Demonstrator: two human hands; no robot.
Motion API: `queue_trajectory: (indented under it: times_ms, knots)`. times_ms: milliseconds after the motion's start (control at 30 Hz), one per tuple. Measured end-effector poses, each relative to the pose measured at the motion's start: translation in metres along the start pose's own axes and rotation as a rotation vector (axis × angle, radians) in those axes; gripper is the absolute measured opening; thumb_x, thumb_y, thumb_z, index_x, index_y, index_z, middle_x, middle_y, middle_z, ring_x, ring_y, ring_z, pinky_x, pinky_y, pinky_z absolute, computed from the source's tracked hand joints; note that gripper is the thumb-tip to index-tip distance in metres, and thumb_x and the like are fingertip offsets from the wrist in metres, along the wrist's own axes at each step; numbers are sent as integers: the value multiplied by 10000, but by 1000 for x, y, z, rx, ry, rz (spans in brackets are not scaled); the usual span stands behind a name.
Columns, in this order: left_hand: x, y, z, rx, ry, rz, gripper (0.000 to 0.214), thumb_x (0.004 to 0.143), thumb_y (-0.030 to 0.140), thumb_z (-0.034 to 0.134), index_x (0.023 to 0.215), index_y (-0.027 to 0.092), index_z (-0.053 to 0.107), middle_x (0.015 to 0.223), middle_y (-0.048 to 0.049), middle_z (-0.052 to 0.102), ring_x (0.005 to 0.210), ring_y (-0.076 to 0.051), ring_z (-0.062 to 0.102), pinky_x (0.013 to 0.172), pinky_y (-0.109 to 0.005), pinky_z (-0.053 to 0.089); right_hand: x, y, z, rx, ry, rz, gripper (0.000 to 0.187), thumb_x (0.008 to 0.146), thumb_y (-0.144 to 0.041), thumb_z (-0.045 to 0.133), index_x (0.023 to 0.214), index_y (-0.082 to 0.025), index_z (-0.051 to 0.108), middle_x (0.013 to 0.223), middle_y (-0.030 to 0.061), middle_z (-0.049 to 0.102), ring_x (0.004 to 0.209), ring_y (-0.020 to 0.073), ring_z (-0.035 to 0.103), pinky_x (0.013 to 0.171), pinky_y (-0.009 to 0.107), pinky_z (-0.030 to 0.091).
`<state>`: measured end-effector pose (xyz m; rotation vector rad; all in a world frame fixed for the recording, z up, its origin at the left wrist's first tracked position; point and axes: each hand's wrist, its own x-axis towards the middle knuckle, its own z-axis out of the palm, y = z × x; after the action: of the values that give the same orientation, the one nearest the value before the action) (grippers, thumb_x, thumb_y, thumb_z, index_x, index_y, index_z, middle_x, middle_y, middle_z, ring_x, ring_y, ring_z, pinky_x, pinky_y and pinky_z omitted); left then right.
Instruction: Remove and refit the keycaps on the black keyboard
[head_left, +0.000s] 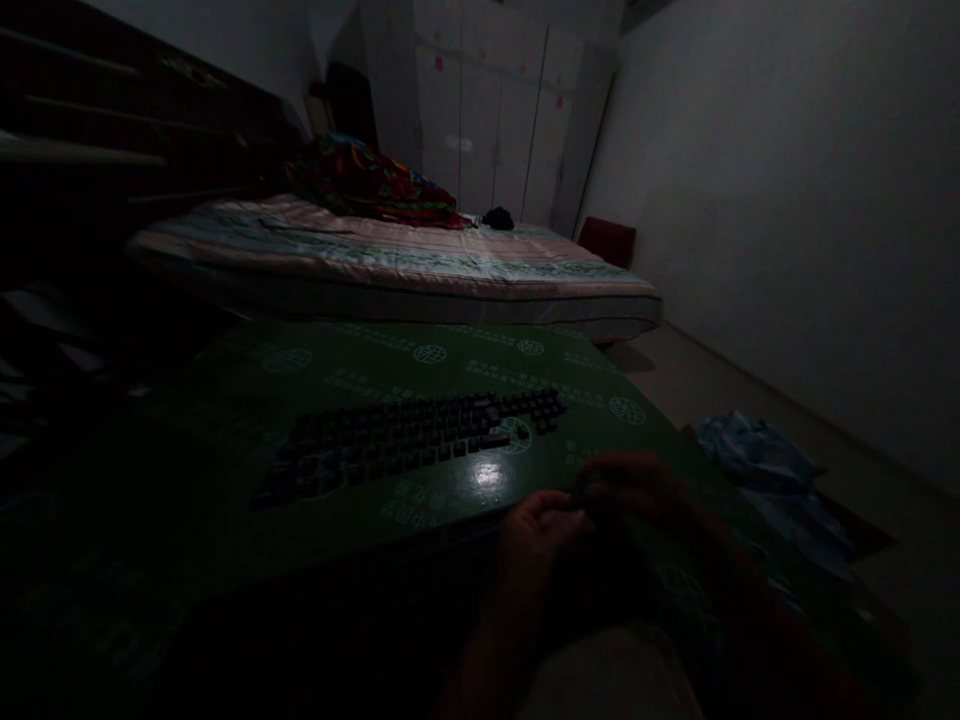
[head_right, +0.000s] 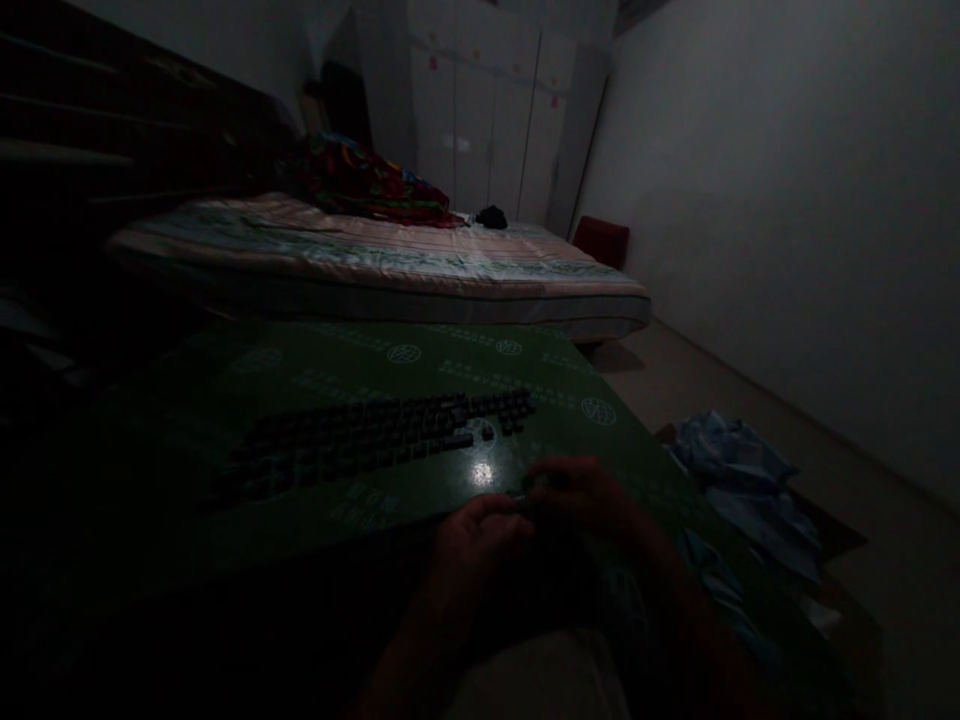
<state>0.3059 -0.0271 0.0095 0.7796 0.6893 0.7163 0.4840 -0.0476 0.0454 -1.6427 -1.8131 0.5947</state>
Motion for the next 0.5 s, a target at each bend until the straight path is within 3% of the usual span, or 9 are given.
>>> queue_trajectory:
  times_ms: [100,233,500]
  knots:
    - [-3,0,4,105,26,36,328,614,330,724,842,135,590,691,-51,698,619,-143,621,602,-235,453,35,32,-3,-127,133,100,263,758,-334,550,903,-171,696,678,2,663,547,124,561,503,211,405]
    - [-6,-2,5,204,21,38,234,634,287,686,796,140,601,661,-42,694,610,-149,621,597,-234,437,76,67,2,-243,157,126,219,736,-265,554,859,-186,716,665,19,675,578,150,584,546,236,407]
    - [-5,-5,4,303,-3,25,172,643,236,644,780,141,600,665,-31,684,600,-150,607,570,-230,414,98,92,15,-279,90,123,236,734,-236,543,892,-217,717,764,17,703,669,163,616,589,229,414]
